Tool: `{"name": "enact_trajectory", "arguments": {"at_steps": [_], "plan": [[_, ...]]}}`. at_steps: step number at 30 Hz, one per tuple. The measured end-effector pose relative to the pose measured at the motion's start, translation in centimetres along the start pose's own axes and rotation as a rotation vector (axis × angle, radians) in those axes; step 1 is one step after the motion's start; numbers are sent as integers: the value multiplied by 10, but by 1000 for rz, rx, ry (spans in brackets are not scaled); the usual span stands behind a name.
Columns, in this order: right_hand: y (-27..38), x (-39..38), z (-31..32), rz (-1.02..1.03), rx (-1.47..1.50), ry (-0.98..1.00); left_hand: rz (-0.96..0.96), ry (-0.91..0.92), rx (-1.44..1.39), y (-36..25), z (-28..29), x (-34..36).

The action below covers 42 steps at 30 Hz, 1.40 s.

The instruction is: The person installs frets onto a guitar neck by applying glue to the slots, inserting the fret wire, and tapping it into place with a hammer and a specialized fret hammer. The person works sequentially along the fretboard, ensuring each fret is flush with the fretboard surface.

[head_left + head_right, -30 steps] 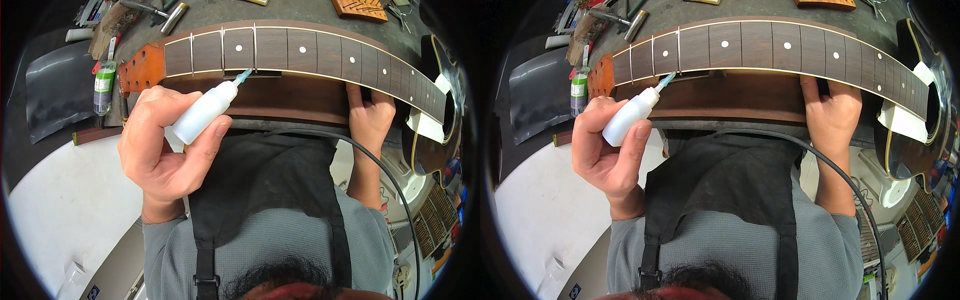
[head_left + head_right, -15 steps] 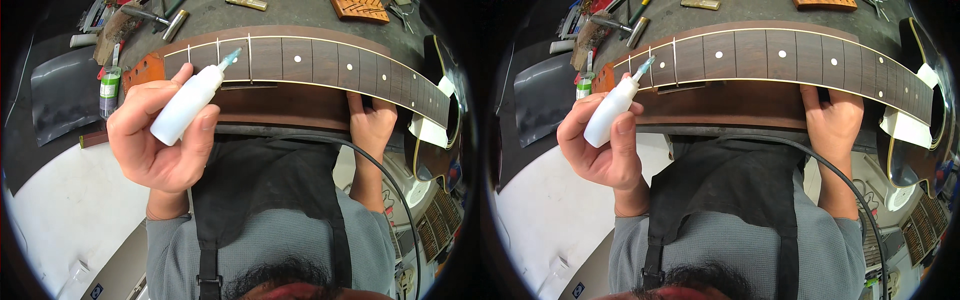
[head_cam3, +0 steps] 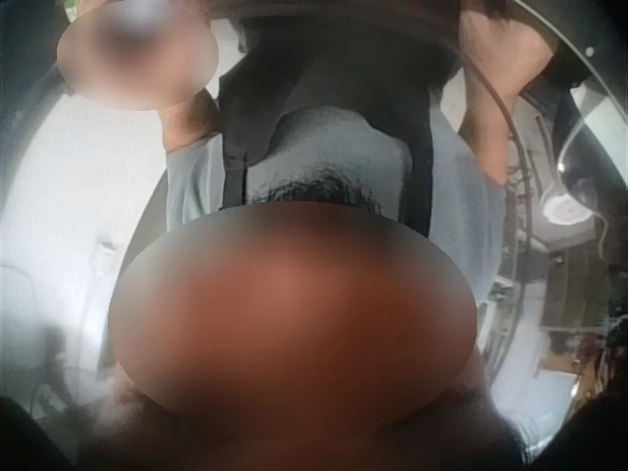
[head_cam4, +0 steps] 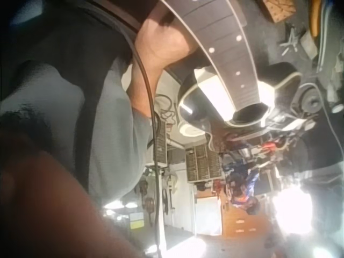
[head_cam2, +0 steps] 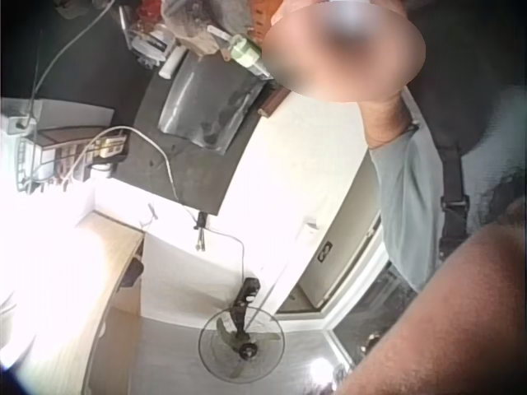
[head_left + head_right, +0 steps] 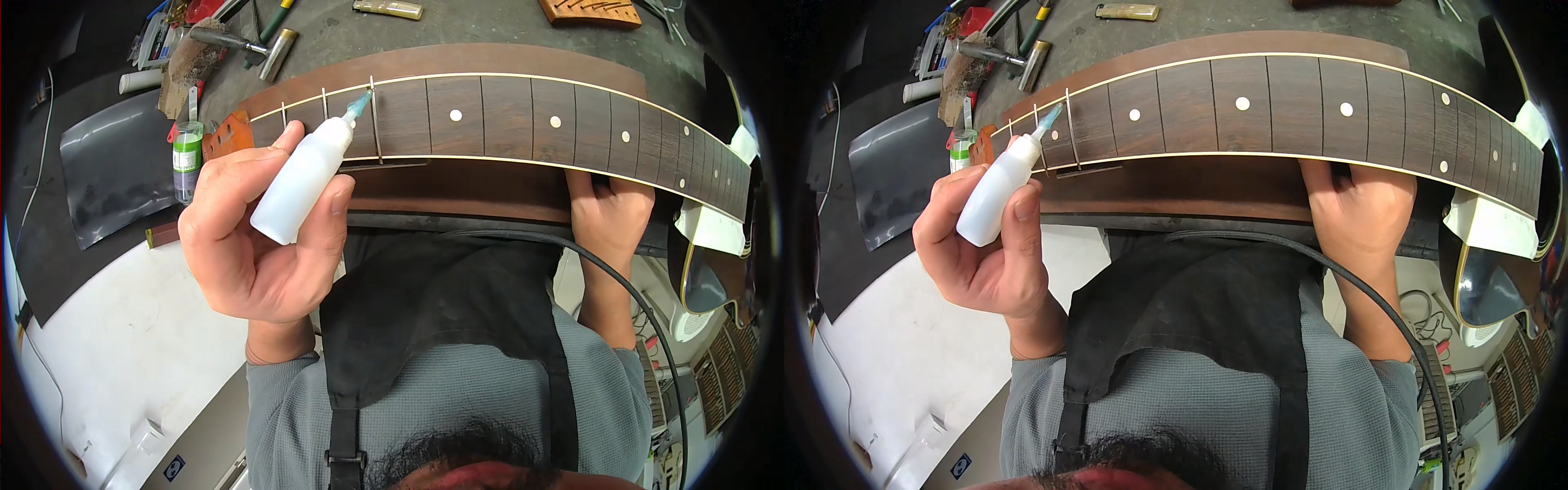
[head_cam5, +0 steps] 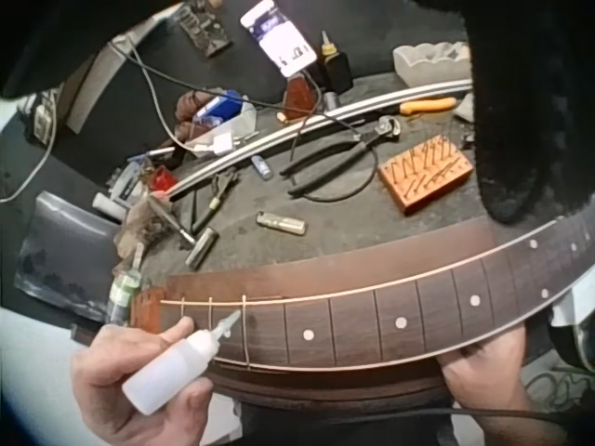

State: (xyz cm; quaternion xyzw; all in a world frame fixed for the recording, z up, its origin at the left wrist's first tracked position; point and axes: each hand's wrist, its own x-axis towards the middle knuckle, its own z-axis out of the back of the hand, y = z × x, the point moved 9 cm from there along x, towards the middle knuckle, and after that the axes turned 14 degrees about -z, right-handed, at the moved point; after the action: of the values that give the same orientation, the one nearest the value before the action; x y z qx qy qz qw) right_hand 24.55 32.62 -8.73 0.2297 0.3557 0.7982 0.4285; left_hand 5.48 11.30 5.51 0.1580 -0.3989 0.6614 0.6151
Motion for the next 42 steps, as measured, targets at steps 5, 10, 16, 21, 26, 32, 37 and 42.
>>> {"name": "enact_trajectory", "arguments": {"at_steps": [5,10,16,21,26,32,37,42], "plan": [[-9,-2,-4,18,-9,34,9,10,42,-1,-2,-1],[-8,1,-2,24,40,-10,22,22,51,-3,-4,-2],[-10,1,-1,-54,113,-17,14,-8,-38,-3,-5,-6],[-5,2,0,44,84,-42,20,15,-42,-10,-3,-12],[0,4,1,49,85,-51,23,79,-7,-19,-4,-13],[1,4,2,77,80,-84,23,93,-5,-22,-1,-18],[3,4,4,42,77,-78,29,102,20,-26,0,-21],[7,3,6,97,81,-106,53,142,47,-30,1,-21]]}}
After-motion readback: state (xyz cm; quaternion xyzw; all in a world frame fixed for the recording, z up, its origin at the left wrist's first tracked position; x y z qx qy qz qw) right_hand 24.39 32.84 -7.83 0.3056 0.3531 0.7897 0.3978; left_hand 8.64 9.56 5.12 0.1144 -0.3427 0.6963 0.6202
